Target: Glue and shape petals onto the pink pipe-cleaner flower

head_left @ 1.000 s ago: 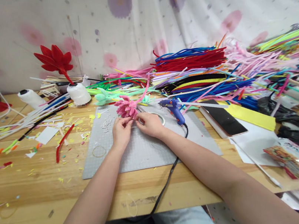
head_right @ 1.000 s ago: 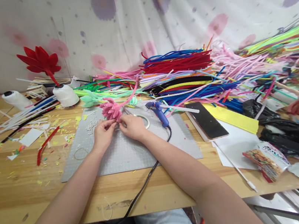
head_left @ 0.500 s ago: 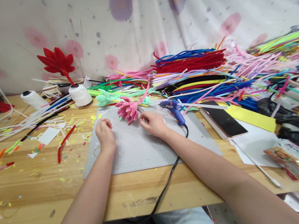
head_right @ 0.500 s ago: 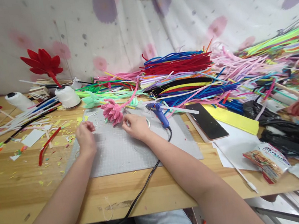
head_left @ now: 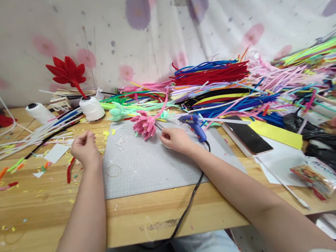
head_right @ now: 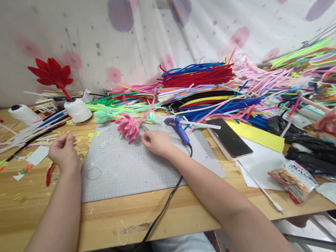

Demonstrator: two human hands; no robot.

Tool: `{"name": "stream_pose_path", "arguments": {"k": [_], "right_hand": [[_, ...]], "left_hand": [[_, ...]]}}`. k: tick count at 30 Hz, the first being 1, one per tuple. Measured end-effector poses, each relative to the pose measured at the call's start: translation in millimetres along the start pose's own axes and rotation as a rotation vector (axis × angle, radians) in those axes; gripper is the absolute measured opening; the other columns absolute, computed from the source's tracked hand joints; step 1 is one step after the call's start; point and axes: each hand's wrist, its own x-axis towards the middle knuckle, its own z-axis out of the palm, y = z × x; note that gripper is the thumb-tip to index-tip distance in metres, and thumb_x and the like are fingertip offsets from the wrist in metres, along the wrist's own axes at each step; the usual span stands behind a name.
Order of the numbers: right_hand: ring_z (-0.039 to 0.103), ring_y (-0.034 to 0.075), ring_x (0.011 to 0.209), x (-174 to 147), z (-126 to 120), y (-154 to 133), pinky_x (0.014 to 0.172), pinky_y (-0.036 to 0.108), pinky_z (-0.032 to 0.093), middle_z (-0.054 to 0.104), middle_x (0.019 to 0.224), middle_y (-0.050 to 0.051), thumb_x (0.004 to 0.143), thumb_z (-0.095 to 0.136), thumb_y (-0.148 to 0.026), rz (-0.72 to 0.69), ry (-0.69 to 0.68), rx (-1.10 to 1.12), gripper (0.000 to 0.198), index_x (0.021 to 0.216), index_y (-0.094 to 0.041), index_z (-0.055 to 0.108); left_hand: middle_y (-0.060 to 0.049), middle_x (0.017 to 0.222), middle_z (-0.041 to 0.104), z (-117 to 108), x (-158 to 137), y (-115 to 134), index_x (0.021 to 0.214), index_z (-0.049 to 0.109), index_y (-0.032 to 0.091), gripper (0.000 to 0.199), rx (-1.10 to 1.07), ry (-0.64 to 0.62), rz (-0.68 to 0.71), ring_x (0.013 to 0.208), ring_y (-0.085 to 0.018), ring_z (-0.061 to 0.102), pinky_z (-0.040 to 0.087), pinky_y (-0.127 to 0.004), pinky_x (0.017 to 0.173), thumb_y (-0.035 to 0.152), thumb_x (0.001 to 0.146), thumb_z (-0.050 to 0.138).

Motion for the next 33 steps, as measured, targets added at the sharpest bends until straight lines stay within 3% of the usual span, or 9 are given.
{"name": "stream_pose_path", "arguments": {"k": [2,6,10,14,20,24,28,33], "right_hand": [[0.051,0.013,0.061,-2,-12,0,0.055,0.026,0.028,0.061,0.066,0.002,0.08,0.049,-0.033,0.021,-0.092,-0.003,0.02,0.07,-0.018,0.058],[0.051,0.012,0.058,-11,-39,12,0.055,0.025,0.033,0.058,0.061,0.001,0.078,0.053,-0.04,0.058,-0.299,0.132,0.026,0.066,-0.017,0.056],[0.056,0.011,0.059,-27,-66,41,0.058,0.024,0.043,0.058,0.062,0.0,0.072,0.058,-0.052,0.184,-0.659,0.516,0.038,0.075,-0.015,0.057],[0.059,0.012,0.063,-40,-88,70,0.061,0.025,0.046,0.062,0.067,0.003,0.066,0.063,-0.058,0.252,-0.764,0.608,0.045,0.075,-0.014,0.059],[0.051,0.012,0.045,-46,-92,91,0.05,0.027,0.041,0.056,0.05,0.004,0.061,0.059,-0.069,0.458,-0.567,0.395,0.053,0.054,-0.016,0.054],[0.043,0.011,0.042,-46,-83,98,0.046,0.027,0.031,0.048,0.042,0.001,0.064,0.055,-0.068,0.518,-0.269,0.042,0.053,0.047,-0.019,0.045],[0.048,0.014,0.052,-44,-71,101,0.049,0.026,0.031,0.055,0.056,0.001,0.058,0.064,-0.063,0.504,-0.051,-0.043,0.046,0.062,-0.019,0.051],[0.052,0.017,0.065,-37,-47,91,0.057,0.027,0.036,0.059,0.075,0.005,0.063,0.061,-0.06,0.358,0.078,0.039,0.047,0.081,-0.017,0.056]], "left_hand": [[-0.001,0.074,0.061,2,-5,1,0.078,0.062,0.013,0.018,0.103,-0.014,0.01,0.066,-0.01,0.054,0.044,-0.026,0.067,0.031,0.075,0.06],[0.0,0.062,0.059,4,-13,4,0.064,0.061,0.016,0.022,0.383,-0.232,0.024,0.058,-0.013,0.051,0.04,-0.027,0.059,0.038,0.067,0.064],[-0.004,0.073,0.062,3,-12,-2,0.069,0.063,0.018,0.017,0.631,-0.416,0.191,0.076,-0.019,0.054,0.04,-0.032,0.074,0.033,0.075,0.056],[-0.007,0.088,0.064,4,-13,-9,0.081,0.068,0.02,0.017,0.76,-0.613,0.364,0.095,-0.025,0.05,0.035,-0.038,0.088,0.028,0.076,0.054],[-0.008,0.086,0.062,7,-16,-13,0.081,0.069,0.022,0.016,0.794,-0.622,0.402,0.094,-0.027,0.047,0.034,-0.039,0.087,0.032,0.073,0.059],[-0.008,0.083,0.061,9,-15,-15,0.08,0.069,0.022,0.016,0.772,-0.626,0.409,0.092,-0.027,0.047,0.034,-0.039,0.085,0.032,0.072,0.059],[-0.008,0.081,0.06,12,-16,-15,0.073,0.067,0.022,0.012,0.763,-0.646,0.414,0.091,-0.027,0.048,0.034,-0.038,0.084,0.03,0.073,0.058],[-0.009,0.083,0.062,11,-21,-6,0.077,0.064,0.019,0.014,0.727,-0.625,0.434,0.086,-0.025,0.049,0.034,-0.037,0.082,0.027,0.077,0.053]]}}
